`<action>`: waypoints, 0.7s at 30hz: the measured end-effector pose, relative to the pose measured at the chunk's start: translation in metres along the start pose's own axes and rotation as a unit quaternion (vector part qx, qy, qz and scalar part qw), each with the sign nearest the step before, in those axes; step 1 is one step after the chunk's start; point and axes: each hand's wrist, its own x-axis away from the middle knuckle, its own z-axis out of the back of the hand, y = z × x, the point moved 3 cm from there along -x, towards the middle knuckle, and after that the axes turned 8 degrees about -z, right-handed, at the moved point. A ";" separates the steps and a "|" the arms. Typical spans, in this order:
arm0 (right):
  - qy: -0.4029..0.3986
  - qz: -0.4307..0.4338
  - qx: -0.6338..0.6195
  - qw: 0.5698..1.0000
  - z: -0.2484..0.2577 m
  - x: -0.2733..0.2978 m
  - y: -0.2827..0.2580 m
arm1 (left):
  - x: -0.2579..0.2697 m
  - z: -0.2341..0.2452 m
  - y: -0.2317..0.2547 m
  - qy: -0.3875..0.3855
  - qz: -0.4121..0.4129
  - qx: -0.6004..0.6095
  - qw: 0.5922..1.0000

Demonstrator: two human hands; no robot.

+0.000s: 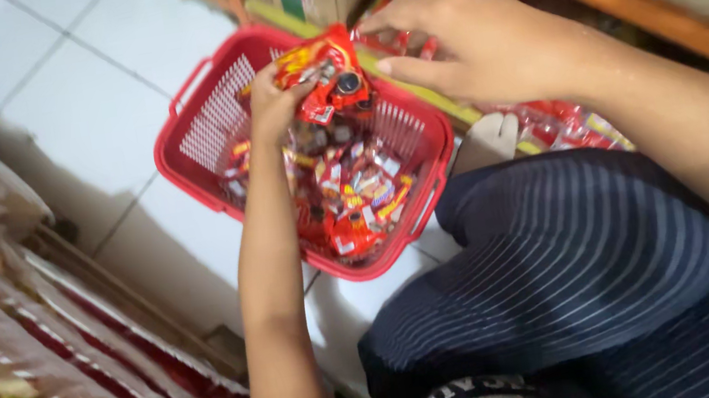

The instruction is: The person sits on the floor and organizes red packets of sweet soy sauce and smaller seasoning packets. They pick up items from a red basket, arrange them on the lower shelf, and place some back into the basket.

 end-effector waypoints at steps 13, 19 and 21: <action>0.267 -0.139 0.053 0.952 0.122 0.099 -0.005 | -0.036 -0.260 0.179 0.011 0.003 0.412 0.911; 0.399 -0.244 -0.094 0.879 0.195 0.191 -0.039 | -0.033 -0.400 0.287 -0.148 -0.093 0.435 0.883; 0.425 -0.248 -0.162 0.855 0.209 0.222 -0.044 | -0.022 -0.431 0.302 -0.172 -0.123 0.445 0.870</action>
